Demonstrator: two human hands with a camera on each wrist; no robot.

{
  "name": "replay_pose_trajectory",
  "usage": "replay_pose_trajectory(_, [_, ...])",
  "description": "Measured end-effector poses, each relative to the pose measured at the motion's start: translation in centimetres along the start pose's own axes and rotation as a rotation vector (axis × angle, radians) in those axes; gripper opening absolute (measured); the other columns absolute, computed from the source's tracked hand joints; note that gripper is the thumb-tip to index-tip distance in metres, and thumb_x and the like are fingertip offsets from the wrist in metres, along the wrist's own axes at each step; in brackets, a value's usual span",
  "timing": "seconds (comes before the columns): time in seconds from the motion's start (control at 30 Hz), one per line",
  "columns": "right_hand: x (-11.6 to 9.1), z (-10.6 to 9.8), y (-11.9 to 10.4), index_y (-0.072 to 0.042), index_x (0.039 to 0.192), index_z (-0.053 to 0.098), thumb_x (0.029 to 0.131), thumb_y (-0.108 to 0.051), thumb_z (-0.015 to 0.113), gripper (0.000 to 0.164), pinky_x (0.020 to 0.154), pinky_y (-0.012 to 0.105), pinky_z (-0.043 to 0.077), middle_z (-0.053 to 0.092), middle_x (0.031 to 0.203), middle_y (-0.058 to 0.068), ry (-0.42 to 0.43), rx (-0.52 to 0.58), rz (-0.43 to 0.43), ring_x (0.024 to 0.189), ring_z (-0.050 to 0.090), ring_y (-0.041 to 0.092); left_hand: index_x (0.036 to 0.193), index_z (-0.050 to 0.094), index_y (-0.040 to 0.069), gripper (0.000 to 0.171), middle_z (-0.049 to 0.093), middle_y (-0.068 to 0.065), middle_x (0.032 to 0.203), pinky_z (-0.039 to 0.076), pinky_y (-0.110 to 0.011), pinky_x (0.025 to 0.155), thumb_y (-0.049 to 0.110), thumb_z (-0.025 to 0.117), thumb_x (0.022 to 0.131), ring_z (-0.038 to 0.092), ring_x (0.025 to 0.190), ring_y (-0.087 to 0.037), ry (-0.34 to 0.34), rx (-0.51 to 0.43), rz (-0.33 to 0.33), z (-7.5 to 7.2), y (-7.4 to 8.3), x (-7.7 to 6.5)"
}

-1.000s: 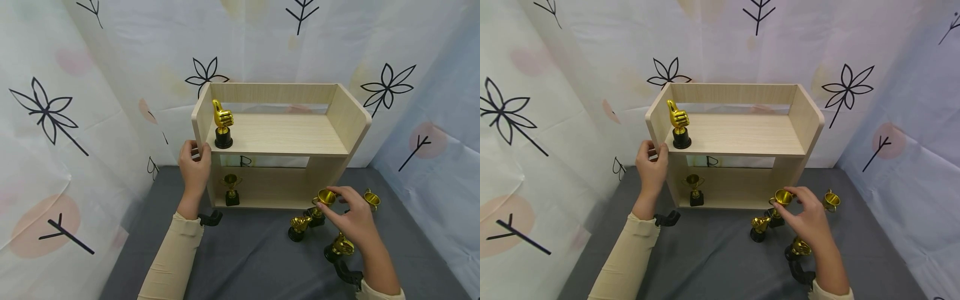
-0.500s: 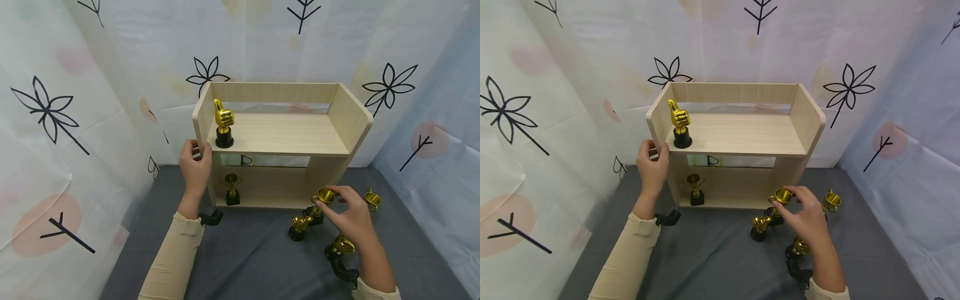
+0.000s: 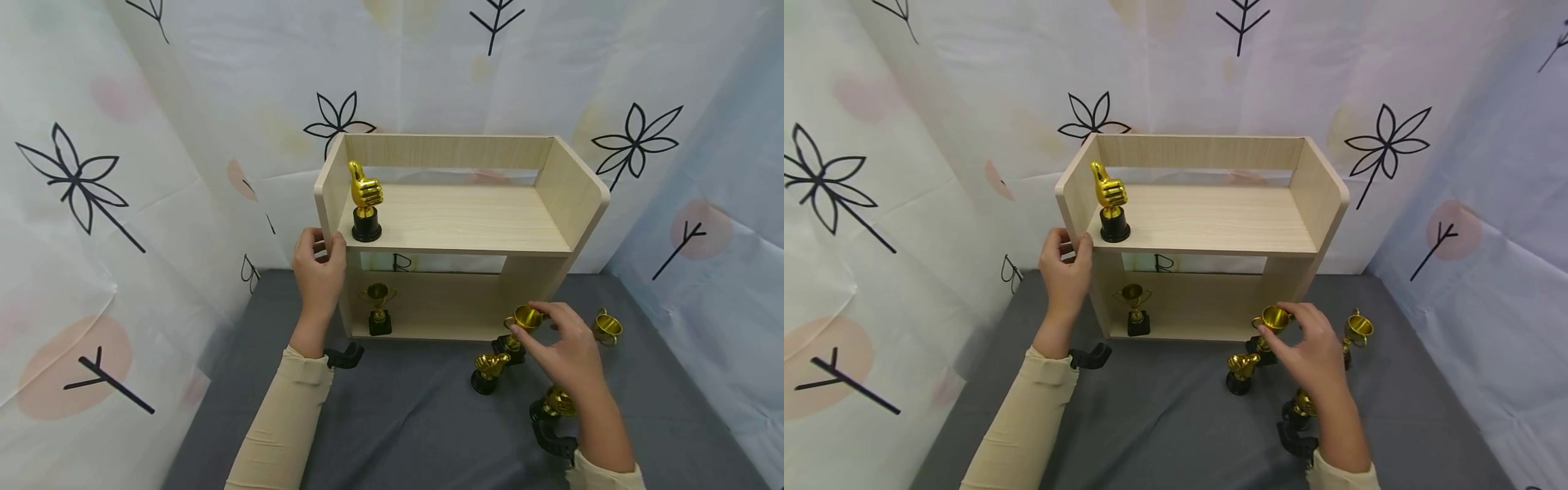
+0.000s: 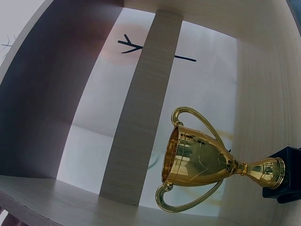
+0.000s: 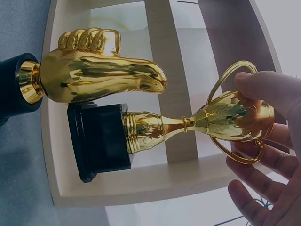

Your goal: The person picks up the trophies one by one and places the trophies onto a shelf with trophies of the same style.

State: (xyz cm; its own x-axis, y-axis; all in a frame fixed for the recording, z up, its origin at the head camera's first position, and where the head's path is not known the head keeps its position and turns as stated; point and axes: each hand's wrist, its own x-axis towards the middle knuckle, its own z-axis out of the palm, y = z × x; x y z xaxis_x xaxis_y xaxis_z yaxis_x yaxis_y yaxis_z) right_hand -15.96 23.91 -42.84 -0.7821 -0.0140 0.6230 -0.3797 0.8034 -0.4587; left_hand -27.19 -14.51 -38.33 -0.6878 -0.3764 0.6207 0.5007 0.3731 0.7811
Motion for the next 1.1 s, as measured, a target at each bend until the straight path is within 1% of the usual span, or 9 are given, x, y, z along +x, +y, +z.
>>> replay_pose_trajectory(0.13, [0.0, 0.3, 0.1, -0.003, 0.122, 0.074, 0.080, -0.013, 0.092, 0.047, 0.082, 0.028, 0.046, 0.073, 0.113, 0.012, -0.001, -0.002, 0.007, 0.097, 0.066, 0.027, 0.107, 0.068, 0.003, 0.024, 0.066, -0.016, 0.108, 0.062, -0.050, 0.079, 0.026, 0.066, 0.103, 0.071, 0.094, -0.029, -0.002, 0.008, 0.004, 0.0, 0.1, 0.0])
replay_pose_trajectory(0.37, [0.1, 0.9, -0.1, -0.002, 0.122, 0.074, 0.080, -0.014, 0.092, 0.046, 0.082, 0.022, 0.044, 0.074, 0.113, 0.014, -0.002, 0.007, 0.005, 0.098, 0.067, 0.029, 0.107, 0.068, 0.002, 0.023, 0.066, -0.017, 0.108, 0.063, -0.050, 0.079, 0.025, 0.066, 0.102, 0.072, 0.093, -0.029, -0.001, 0.015, 0.003, -0.1, 0.1, 0.0])
replay_pose_trajectory(0.43, [0.1, 1.1, -0.1, -0.002, 0.121, 0.074, 0.080, -0.014, 0.092, 0.047, 0.082, 0.023, 0.044, 0.074, 0.113, 0.014, -0.004, 0.004, 0.004, 0.098, 0.067, 0.030, 0.107, 0.068, 0.002, 0.023, 0.066, -0.017, 0.108, 0.063, -0.050, 0.080, 0.025, 0.066, 0.103, 0.072, 0.094, -0.030, -0.003, 0.016, 0.003, -0.1, 0.1, 0.0])
replay_pose_trajectory(0.5, [0.1, 1.3, -0.2, -0.002, 0.122, 0.074, 0.081, -0.015, 0.092, 0.047, 0.082, 0.026, 0.045, 0.073, 0.113, 0.014, -0.007, -0.008, 0.008, 0.099, 0.067, 0.031, 0.108, 0.068, 0.002, 0.024, 0.066, -0.016, 0.109, 0.063, -0.051, 0.080, 0.026, 0.066, 0.103, 0.072, 0.094, -0.030, -0.004, 0.016, 0.002, -0.1, 0.2, 0.0])
replay_pose_trajectory(0.67, [0.1, 1.8, -0.4, -0.002, 0.123, 0.073, 0.082, -0.017, 0.091, 0.047, 0.080, 0.044, 0.051, 0.073, 0.114, 0.014, -0.013, -0.025, 0.016, 0.100, 0.068, 0.032, 0.108, 0.068, 0.002, 0.024, 0.066, -0.016, 0.109, 0.062, -0.050, 0.079, 0.026, 0.066, 0.103, 0.072, 0.094, -0.030, -0.008, 0.018, -0.002, -0.1, 0.2, -0.1])
replay_pose_trajectory(0.73, [0.2, 2.0, -0.4, -0.002, 0.123, 0.073, 0.082, -0.017, 0.091, 0.047, 0.080, 0.049, 0.052, 0.073, 0.114, 0.014, -0.011, -0.021, 0.013, 0.100, 0.068, 0.032, 0.108, 0.068, 0.002, 0.024, 0.066, -0.016, 0.109, 0.062, -0.050, 0.079, 0.026, 0.066, 0.103, 0.072, 0.094, -0.030, -0.009, 0.021, -0.001, -0.1, 0.2, -0.1])
replay_pose_trajectory(1.1, [0.3, 2.9, -0.8, -0.001, 0.121, 0.073, 0.081, -0.016, 0.092, 0.047, 0.085, 0.056, 0.054, 0.073, 0.113, 0.016, 0.020, 0.017, 0.011, 0.103, 0.068, 0.035, 0.107, 0.068, 0.003, 0.023, 0.066, -0.016, 0.108, 0.062, -0.050, 0.081, 0.025, 0.065, 0.103, 0.071, 0.095, -0.030, -0.002, 0.023, -0.004, 0.0, 0.2, 0.0])
